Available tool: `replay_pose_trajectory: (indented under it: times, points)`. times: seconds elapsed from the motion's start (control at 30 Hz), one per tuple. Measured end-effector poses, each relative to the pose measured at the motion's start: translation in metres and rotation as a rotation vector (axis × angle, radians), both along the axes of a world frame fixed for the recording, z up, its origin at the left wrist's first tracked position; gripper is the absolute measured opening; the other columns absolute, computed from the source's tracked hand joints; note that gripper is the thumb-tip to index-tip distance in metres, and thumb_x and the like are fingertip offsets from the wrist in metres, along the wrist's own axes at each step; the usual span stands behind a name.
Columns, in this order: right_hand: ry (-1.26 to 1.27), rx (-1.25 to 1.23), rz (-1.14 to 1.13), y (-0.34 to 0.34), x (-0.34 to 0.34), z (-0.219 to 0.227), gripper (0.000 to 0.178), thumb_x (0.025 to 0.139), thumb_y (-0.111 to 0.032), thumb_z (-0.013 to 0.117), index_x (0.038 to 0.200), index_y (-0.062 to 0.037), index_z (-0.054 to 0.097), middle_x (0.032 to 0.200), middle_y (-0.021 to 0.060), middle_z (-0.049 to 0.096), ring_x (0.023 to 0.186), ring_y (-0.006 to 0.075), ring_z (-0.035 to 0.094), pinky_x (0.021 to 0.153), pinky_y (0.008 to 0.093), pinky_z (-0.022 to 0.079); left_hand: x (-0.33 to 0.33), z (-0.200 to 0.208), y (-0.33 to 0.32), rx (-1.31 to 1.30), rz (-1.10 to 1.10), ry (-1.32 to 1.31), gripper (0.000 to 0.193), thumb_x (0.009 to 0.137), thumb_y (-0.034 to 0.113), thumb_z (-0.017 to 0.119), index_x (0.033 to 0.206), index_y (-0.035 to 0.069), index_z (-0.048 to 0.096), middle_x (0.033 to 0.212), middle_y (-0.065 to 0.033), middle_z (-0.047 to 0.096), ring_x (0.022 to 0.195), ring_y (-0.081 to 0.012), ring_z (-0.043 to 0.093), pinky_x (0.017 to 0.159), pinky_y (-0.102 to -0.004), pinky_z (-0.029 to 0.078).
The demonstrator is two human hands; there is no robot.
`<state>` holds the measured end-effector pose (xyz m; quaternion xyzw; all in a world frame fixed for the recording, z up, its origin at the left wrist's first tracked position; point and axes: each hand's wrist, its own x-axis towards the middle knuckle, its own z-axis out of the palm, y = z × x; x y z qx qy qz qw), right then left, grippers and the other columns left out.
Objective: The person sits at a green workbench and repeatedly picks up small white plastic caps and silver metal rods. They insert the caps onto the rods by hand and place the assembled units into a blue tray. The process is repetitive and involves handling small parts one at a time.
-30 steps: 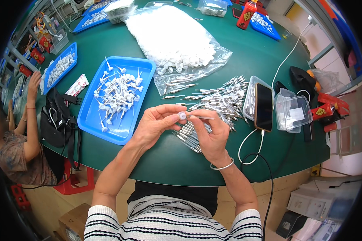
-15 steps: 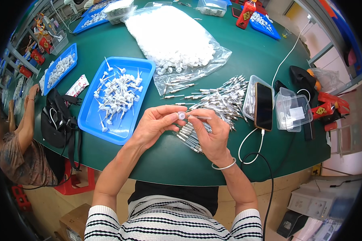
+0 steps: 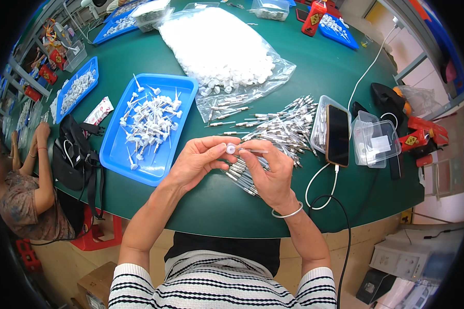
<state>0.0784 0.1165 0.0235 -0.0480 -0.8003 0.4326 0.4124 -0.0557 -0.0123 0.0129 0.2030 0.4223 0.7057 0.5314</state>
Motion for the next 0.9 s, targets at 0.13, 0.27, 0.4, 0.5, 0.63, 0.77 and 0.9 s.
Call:
replay_pose_trajectory:
  times: [0.13,0.27,0.4,0.5,0.63,0.77,0.9]
  points:
    - [-0.003,0.013,-0.006,0.0007,0.0002,-0.0008,0.013,0.082,-0.001,0.069,0.093,-0.0028,0.062,0.082,0.0079,0.067,0.066,0.022,0.066,0.056,0.0306,0.05,0.0004,0.0002,0.0003,-0.007,0.0,0.026,0.029,0.095,0.011,0.056,0.12,-0.004,0.059,0.096,-0.0106,0.068,0.085,-0.0133,0.067,0.071,-0.0208,0.058]
    - [0.0,0.02,-0.007,0.0001,-0.0003,-0.0004,0.014,0.082,-0.001,0.069,0.093,-0.003,0.062,0.081,0.008,0.066,0.065,0.0222,0.065,0.055,0.031,0.049,0.0005,0.0005,-0.0002,-0.01,-0.003,0.065,0.029,0.095,0.011,0.056,0.12,-0.004,0.06,0.098,-0.01,0.068,0.085,-0.012,0.066,0.07,-0.0207,0.058]
    - [0.0,0.042,-0.012,0.0001,-0.0003,0.0015,0.013,0.081,-0.001,0.069,0.093,-0.003,0.063,0.081,0.0078,0.066,0.064,0.0224,0.065,0.055,0.031,0.049,0.0011,-0.001,-0.0002,-0.019,0.008,0.106,0.028,0.096,0.011,0.056,0.119,-0.003,0.06,0.1,-0.0097,0.067,0.085,-0.0109,0.066,0.07,-0.0209,0.058]
    - [-0.01,0.044,-0.019,0.0001,0.0002,0.0019,0.013,0.081,-0.001,0.069,0.092,-0.003,0.063,0.08,0.008,0.066,0.064,0.0225,0.065,0.054,0.031,0.049,0.0009,-0.002,-0.0003,-0.015,0.004,0.114,0.028,0.096,0.011,0.055,0.119,-0.003,0.061,0.102,-0.0099,0.067,0.086,-0.0107,0.065,0.07,-0.0211,0.057]
    - [-0.012,0.041,-0.023,-0.0005,0.0011,0.0041,0.013,0.081,-0.001,0.07,0.092,-0.0027,0.064,0.08,0.0085,0.066,0.064,0.022,0.065,0.054,0.0306,0.049,0.0011,-0.0017,0.0,-0.019,-0.005,0.102,0.029,0.096,0.012,0.055,0.12,-0.004,0.06,0.104,-0.0106,0.067,0.086,-0.0109,0.065,0.07,-0.0214,0.058]
    - [-0.022,0.053,-0.037,0.0,0.0019,0.0035,0.013,0.081,-0.002,0.07,0.092,-0.0023,0.064,0.08,0.0089,0.067,0.064,0.0214,0.066,0.054,0.03,0.05,0.0018,-0.0009,0.0009,-0.032,-0.015,0.09,0.03,0.096,0.013,0.055,0.12,-0.004,0.059,0.105,-0.0114,0.067,0.086,-0.0114,0.066,0.07,-0.0214,0.058]
    - [-0.027,0.02,-0.035,0.0,0.0027,0.004,0.012,0.081,-0.002,0.07,0.092,-0.0024,0.065,0.08,0.0097,0.067,0.064,0.0216,0.066,0.055,0.0297,0.05,0.0027,0.0003,0.0018,-0.043,-0.017,0.057,0.03,0.096,0.013,0.055,0.12,-0.004,0.059,0.104,-0.0115,0.067,0.085,-0.0117,0.066,0.07,-0.0215,0.058]
